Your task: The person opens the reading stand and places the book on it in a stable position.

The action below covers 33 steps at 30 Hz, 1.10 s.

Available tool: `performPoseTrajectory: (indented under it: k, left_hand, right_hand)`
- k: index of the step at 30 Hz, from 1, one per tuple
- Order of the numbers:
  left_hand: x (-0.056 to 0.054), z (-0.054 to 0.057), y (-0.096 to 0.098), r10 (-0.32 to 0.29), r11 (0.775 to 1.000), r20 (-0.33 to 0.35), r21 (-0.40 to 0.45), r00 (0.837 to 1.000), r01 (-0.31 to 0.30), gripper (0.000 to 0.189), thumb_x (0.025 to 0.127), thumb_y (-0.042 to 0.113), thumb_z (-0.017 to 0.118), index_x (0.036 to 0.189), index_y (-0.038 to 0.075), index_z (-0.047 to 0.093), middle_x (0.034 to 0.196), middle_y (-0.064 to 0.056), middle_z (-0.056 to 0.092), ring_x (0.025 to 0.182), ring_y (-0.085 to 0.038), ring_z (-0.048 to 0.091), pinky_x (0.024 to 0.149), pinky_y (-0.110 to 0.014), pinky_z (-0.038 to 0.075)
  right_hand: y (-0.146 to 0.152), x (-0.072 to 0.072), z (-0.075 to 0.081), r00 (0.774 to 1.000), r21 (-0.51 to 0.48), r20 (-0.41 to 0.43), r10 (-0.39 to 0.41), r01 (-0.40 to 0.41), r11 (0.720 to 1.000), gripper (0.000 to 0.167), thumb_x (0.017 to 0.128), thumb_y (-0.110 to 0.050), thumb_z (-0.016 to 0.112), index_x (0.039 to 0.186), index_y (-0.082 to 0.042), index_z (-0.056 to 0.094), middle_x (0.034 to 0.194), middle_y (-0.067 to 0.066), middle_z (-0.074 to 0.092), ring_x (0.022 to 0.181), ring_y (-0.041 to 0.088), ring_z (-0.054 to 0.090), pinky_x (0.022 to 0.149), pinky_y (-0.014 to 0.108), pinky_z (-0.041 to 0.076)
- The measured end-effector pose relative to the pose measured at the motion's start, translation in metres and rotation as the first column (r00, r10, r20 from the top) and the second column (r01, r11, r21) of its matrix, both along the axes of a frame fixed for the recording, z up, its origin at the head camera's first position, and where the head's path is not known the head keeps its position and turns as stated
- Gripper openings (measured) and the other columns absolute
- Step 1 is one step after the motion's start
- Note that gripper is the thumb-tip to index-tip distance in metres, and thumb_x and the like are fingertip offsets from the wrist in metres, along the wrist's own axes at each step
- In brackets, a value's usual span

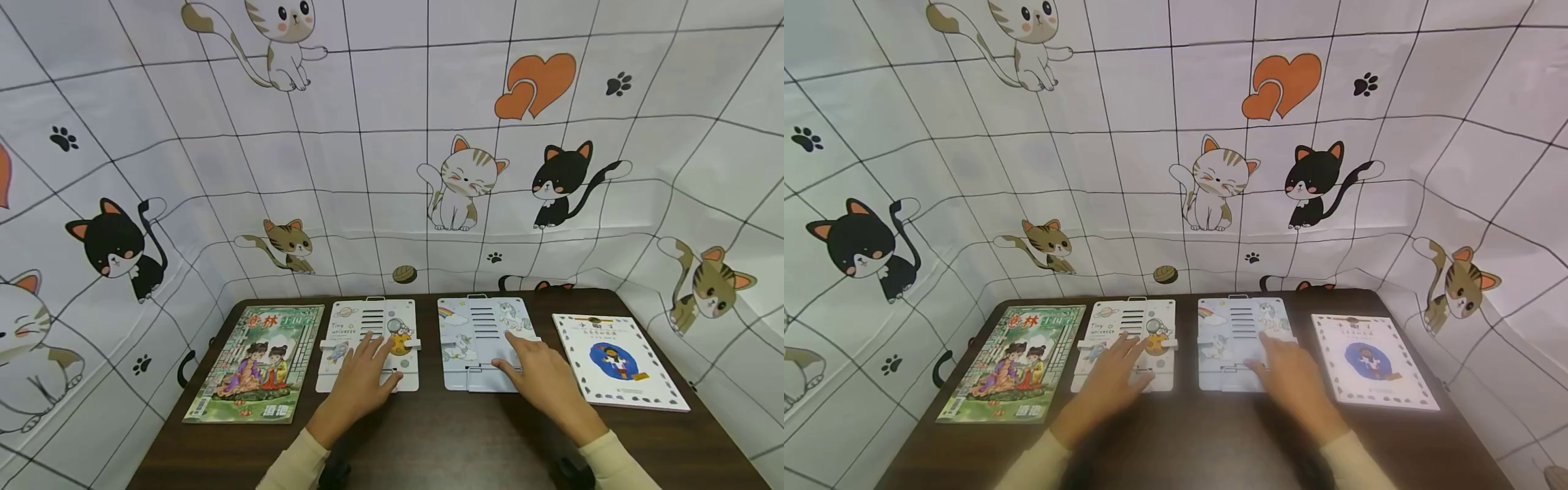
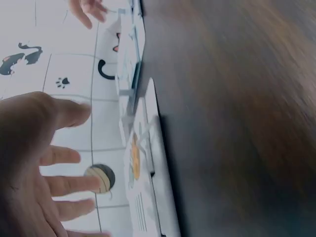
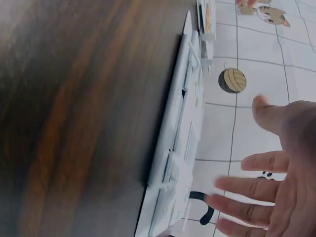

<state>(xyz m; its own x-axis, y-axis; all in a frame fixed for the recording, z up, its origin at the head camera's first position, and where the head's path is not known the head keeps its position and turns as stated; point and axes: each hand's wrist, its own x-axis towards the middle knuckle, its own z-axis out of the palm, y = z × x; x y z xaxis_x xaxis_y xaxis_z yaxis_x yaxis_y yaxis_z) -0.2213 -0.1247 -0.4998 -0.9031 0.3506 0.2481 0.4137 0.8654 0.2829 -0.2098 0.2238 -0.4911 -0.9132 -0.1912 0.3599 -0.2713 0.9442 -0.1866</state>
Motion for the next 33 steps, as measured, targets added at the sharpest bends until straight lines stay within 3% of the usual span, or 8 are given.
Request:
performPoseTrajectory:
  k: [3,8,14,20,27,33]
  left_hand:
    - [0.0,0.005,0.009,-0.041,0.998,-0.036,0.037,0.998,0.043,0.046,0.101,0.028,0.074,0.14,0.004,0.066,0.133,-0.016,0.07,0.127,-0.037,0.067,0.1,-0.056,0.057]
    - [0.001,0.01,0.028,-0.066,0.989,-0.052,0.13,0.996,0.072,0.029,0.102,0.02,0.072,0.127,0.005,0.073,0.119,-0.01,0.076,0.109,-0.027,0.074,0.088,-0.046,0.062]
    - [-0.002,0.01,0.052,-0.094,0.967,-0.091,0.227,0.991,0.113,0.014,0.101,0.015,0.073,0.112,0.008,0.077,0.1,-0.003,0.077,0.088,-0.014,0.072,0.075,-0.031,0.059]
    - [-0.007,0.008,0.075,-0.114,0.945,-0.052,0.303,0.992,0.124,0.005,0.1,0.01,0.072,0.099,0.008,0.076,0.083,0.001,0.072,0.068,-0.002,0.053,0.063,-0.018,0.048]
    - [-0.013,0.001,0.098,-0.127,0.924,0.047,0.368,0.991,0.101,0.008,0.1,0.008,0.069,0.096,0.007,0.076,0.079,0.001,0.072,0.063,0.002,0.052,0.06,-0.015,0.046]
    - [-0.016,-0.013,0.115,-0.142,0.931,0.058,0.348,0.988,0.113,0.009,0.099,0.009,0.069,0.093,0.009,0.075,0.076,0.005,0.071,0.061,0.004,0.052,0.058,-0.014,0.045]
  right_hand:
    - [0.002,0.001,0.004,1.0,-0.047,0.002,-0.025,0.025,0.999,0.051,0.096,-0.036,0.08,0.134,-0.004,0.072,0.111,0.018,0.08,0.094,0.039,0.076,0.074,0.056,0.061]
    - [0.007,0.001,0.007,0.996,-0.111,0.082,-0.024,0.033,0.993,0.035,0.096,-0.026,0.08,0.123,-0.003,0.076,0.089,0.005,0.08,0.069,0.021,0.071,0.057,0.043,0.054]
    - [0.012,-0.001,0.006,0.989,-0.164,0.147,-0.013,0.038,0.986,0.023,0.095,-0.02,0.079,0.111,-0.004,0.079,0.086,0.003,0.078,0.067,0.017,0.068,0.055,0.041,0.051]
    - [0.017,-0.004,0.002,0.988,-0.181,0.152,0.001,0.027,0.983,0.01,0.093,-0.015,0.08,0.099,-0.007,0.079,0.083,0.002,0.076,0.066,0.014,0.062,0.056,0.038,0.049]
    - [0.018,-0.009,-0.001,0.98,-0.19,0.197,0.004,0.034,0.981,0.004,0.093,-0.011,0.079,0.09,-0.01,0.076,0.081,0.0,0.074,0.064,0.012,0.056,0.056,0.035,0.045]
    - [0.022,-0.01,-0.004,0.969,-0.189,0.246,-0.015,0.063,0.98,0.006,0.093,-0.013,0.079,0.091,-0.008,0.076,0.082,0.002,0.074,0.065,0.014,0.059,0.057,0.035,0.046]
